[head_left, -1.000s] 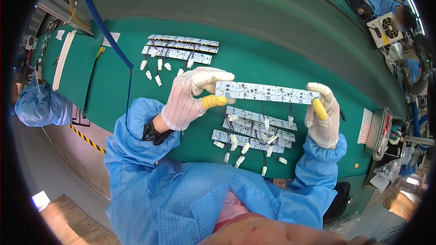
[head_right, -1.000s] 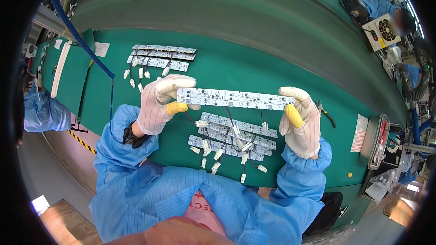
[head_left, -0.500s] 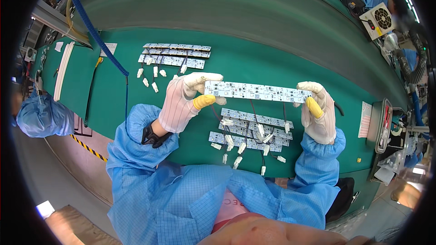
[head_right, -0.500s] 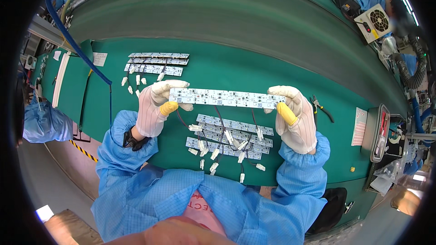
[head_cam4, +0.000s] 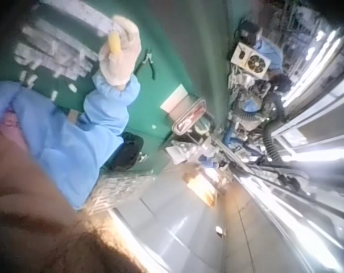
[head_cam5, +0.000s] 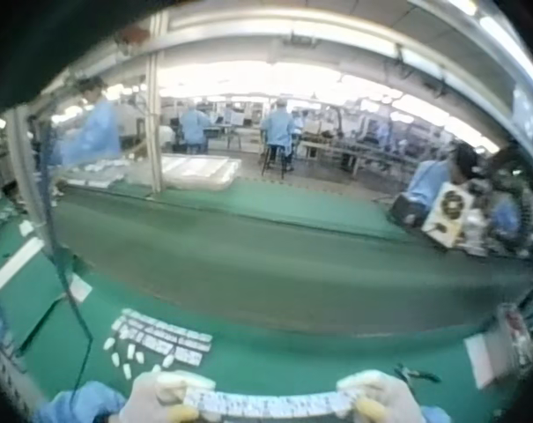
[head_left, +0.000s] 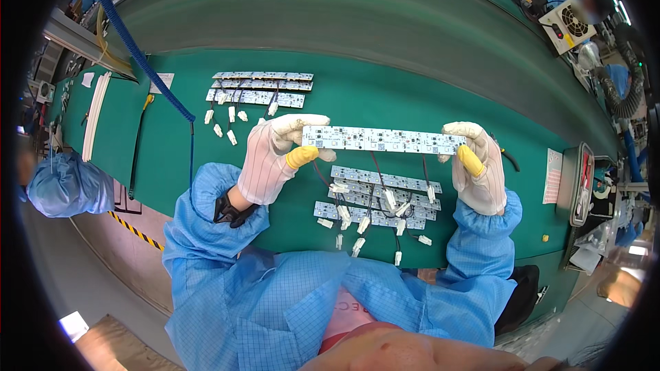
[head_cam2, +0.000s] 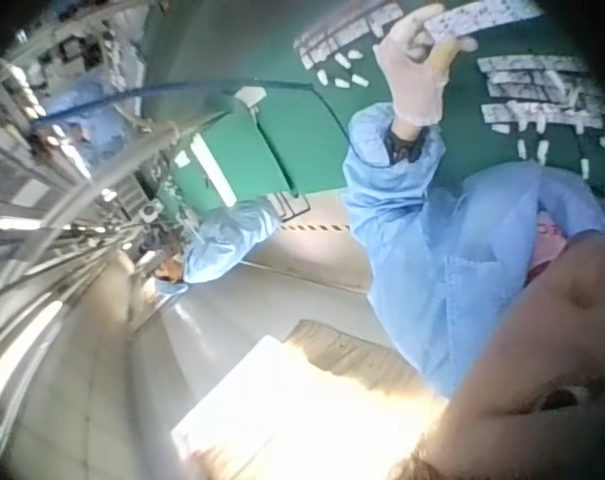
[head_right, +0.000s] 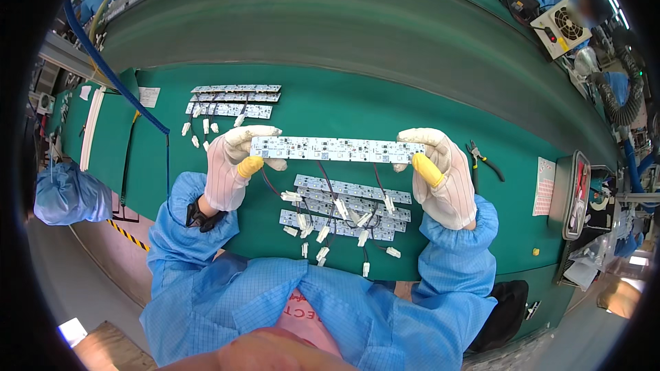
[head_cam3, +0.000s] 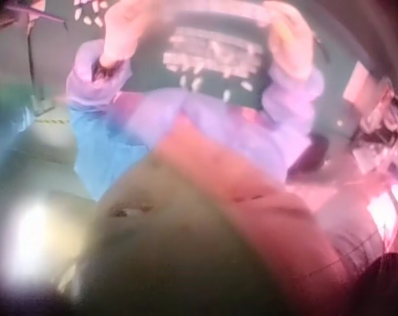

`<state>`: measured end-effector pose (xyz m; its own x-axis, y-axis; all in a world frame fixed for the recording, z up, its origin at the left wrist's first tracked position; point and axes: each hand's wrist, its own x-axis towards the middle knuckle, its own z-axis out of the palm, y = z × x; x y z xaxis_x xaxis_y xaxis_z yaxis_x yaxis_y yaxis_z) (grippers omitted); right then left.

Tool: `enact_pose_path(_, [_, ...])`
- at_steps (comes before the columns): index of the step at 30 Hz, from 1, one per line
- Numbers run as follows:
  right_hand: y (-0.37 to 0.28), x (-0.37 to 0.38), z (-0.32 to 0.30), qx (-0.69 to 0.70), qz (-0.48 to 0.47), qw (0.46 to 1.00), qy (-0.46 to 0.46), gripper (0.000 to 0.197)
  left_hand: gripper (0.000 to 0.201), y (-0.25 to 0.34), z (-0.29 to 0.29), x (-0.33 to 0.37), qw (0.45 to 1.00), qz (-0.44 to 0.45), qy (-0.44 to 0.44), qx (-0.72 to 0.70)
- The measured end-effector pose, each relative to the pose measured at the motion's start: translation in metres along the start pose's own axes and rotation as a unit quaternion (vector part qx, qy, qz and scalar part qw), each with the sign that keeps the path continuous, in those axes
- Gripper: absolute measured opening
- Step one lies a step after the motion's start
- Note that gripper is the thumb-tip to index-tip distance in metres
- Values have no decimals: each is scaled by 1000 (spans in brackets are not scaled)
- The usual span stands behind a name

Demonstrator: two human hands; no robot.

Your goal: Handling and organizing circuit board strips at a manual assembly station.

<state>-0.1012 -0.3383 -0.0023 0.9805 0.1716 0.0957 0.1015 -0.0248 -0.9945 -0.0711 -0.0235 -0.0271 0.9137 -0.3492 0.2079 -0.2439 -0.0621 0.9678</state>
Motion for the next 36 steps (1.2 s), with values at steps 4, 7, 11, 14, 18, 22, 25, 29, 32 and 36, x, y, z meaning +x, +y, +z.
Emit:
enact_pose_path(4, [-5, -2, -2, 36, 75, 997, 1, 42, 52, -1, -1, -1, 1000, 0, -4, 2])
enact_pose_path(7, [-3, 0, -2, 13, 39, 999, -6, 43, 51, -1, -1, -1, 1000, -4, -6, -10])
enact_pose_path(11, [0, 0, -2, 31, 7, 999, -18, 44, 51, 2, -1, -1, 1000, -11, -7, -6])
enact_pose_path(14, [-1, -2, -3, 60, 60, 996, -5, 45, 52, -1, 0, -1, 1000, 6, -8, -4])
enact_pose_path(18, [0, -2, 0, 61, 39, 997, -4, 44, 51, 1, 0, -2, 1000, 0, -7, 17])
enact_pose_path(22, [-5, -2, -1, 66, 37, 997, -25, 25, 50, 2, 0, -2, 1000, -6, -2, 20])
enact_pose_path(25, [-6, -1, -1, 108, 62, 992, -13, 25, 51, 1, 3, -1, 1000, 0, 6, 7])
enact_pose_path(29, [-8, -2, -3, 90, 102, 990, -25, 24, 52, 2, 3, -1, 1000, -3, 6, -6])
enact_pose_path(32, [-1, -2, 2, 66, 25, 998, 3, 44, 52, 0, 4, -1, 1000, 11, 12, -16])
enact_pose_path(36, [-4, -2, 1, 99, 61, 993, -1, 44, 56, 4, -3, -2, 998, -45, -28, -22])
